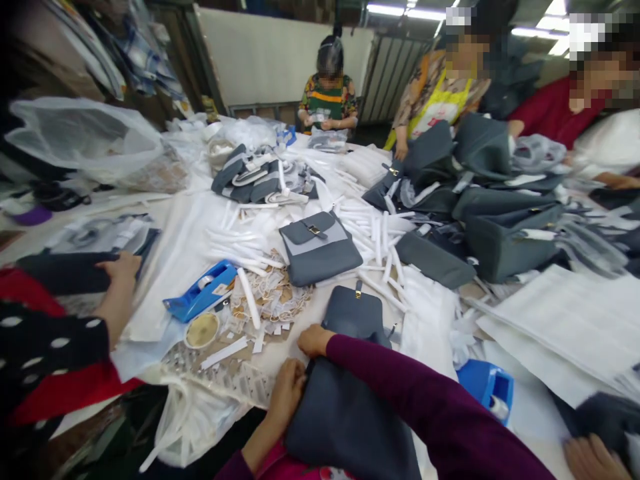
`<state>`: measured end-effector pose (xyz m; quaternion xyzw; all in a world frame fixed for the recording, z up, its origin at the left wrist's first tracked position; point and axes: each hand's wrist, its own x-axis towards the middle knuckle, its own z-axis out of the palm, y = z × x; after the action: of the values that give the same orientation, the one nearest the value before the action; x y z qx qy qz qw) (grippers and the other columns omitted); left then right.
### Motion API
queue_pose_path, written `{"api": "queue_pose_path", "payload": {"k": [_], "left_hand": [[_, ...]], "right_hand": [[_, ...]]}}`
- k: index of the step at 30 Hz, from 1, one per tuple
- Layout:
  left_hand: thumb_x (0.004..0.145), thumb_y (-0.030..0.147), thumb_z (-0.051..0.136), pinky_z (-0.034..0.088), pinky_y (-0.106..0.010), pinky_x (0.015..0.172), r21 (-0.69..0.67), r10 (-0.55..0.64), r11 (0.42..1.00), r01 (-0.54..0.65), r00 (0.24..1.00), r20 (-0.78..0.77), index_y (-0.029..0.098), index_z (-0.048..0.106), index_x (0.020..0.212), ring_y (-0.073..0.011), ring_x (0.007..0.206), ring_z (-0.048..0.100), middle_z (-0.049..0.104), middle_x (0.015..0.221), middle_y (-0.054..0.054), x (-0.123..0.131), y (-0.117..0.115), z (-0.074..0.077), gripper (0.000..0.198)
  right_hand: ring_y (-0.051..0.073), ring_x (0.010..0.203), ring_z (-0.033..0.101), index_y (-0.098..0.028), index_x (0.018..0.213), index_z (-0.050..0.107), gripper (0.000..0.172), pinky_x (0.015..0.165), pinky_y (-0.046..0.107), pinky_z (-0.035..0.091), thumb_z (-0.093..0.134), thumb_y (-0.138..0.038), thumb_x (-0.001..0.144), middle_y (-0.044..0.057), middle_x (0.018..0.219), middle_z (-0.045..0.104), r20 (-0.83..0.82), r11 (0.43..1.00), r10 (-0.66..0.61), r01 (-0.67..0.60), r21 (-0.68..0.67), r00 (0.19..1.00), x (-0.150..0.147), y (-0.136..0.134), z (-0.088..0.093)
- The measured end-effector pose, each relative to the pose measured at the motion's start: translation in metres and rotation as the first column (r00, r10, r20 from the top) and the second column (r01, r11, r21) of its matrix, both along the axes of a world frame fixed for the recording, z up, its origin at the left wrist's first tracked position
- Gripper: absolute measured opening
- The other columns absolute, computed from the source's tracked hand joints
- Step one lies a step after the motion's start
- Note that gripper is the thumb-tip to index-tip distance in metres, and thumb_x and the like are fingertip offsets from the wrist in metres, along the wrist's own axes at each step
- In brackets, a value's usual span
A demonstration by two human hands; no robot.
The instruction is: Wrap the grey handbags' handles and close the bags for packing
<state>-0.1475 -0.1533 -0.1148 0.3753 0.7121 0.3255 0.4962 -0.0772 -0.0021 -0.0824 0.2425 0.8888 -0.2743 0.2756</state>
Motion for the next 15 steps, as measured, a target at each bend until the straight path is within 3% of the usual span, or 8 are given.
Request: {"api": "queue_pose_path", "payload": {"k": [2,5,8,10,12,14,15], "left_hand": [[0.079,0.042,0.053,0.041,-0.033,0.080,0.040,-0.018,0.999,0.012,0.987,0.159,0.021,0.051,0.078,-0.0214,0.085,0.053,0.056,0.083,-0.004,0.000,0.017,0.007,0.021],[0.071,0.065,0.058,0.043,-0.030,0.068,-0.093,-0.030,0.993,0.072,0.921,0.389,0.020,0.053,0.088,-0.0196,0.078,0.057,0.059,0.082,-0.004,0.002,0.040,0.011,0.049],[0.060,0.066,0.068,0.043,-0.027,0.063,-0.146,-0.098,0.975,0.168,0.913,0.396,0.018,0.054,0.096,-0.0199,0.080,0.060,0.063,0.087,-0.005,0.006,0.054,0.014,0.062],[0.059,0.065,0.070,0.043,-0.026,0.061,-0.130,-0.130,0.974,0.187,0.925,0.358,0.016,0.055,0.096,-0.0192,0.078,0.060,0.063,0.085,-0.005,0.010,0.060,0.021,0.063],[0.060,0.060,0.072,0.046,-0.027,0.065,-0.077,-0.134,0.983,0.169,0.933,0.334,0.015,0.056,0.097,-0.0191,0.078,0.062,0.064,0.085,-0.005,0.019,0.066,0.031,0.061],[0.060,0.054,0.074,0.049,-0.030,0.075,-0.012,-0.150,0.987,0.162,0.937,0.316,0.015,0.057,0.097,-0.0207,0.083,0.064,0.067,0.090,-0.007,0.029,0.073,0.042,0.056],[0.060,0.051,0.075,0.049,-0.032,0.080,0.012,-0.160,0.986,0.164,0.943,0.293,0.015,0.058,0.096,-0.0223,0.087,0.064,0.068,0.093,-0.008,0.034,0.076,0.046,0.054]], "right_hand": [[0.027,0.086,0.068,-0.015,0.059,0.065,0.013,0.081,0.039,0.050,0.071,-0.003,0.060,0.009,0.081,0.073,-0.030,0.996,-0.087,0.087,-0.005,0.996,0.000,0.003,0.004],[0.026,0.080,0.067,-0.013,0.060,0.066,0.010,0.075,0.038,0.051,0.067,-0.004,0.064,0.010,0.078,0.072,-0.100,0.975,-0.223,0.223,-0.018,0.970,0.001,0.013,0.017],[0.024,0.091,0.065,-0.016,0.079,0.070,0.012,0.082,0.034,0.050,0.062,-0.010,0.073,0.008,0.092,0.071,-0.250,0.949,-0.312,0.313,-0.038,0.916,0.015,0.023,0.041],[0.019,0.103,0.060,-0.021,0.095,0.068,0.022,0.091,0.030,0.045,0.053,-0.012,0.081,0.005,0.106,0.066,-0.462,0.899,-0.412,0.435,-0.062,0.786,0.039,0.024,0.060],[0.017,0.109,0.055,-0.023,0.104,0.064,0.029,0.098,0.029,0.041,0.046,-0.014,0.085,0.004,0.112,0.062,-0.678,0.753,-0.542,0.645,-0.129,0.496,0.077,0.017,0.074],[0.019,0.111,0.052,-0.024,0.110,0.060,0.031,0.100,0.033,0.040,0.043,-0.016,0.086,0.006,0.114,0.059,-0.774,0.493,-0.614,0.842,-0.220,0.157,0.124,0.003,0.078],[0.020,0.112,0.051,-0.024,0.115,0.056,0.032,0.101,0.036,0.039,0.043,-0.018,0.086,0.007,0.116,0.057,-0.774,0.352,-0.632,0.903,-0.247,0.035,0.148,-0.007,0.076]]}}
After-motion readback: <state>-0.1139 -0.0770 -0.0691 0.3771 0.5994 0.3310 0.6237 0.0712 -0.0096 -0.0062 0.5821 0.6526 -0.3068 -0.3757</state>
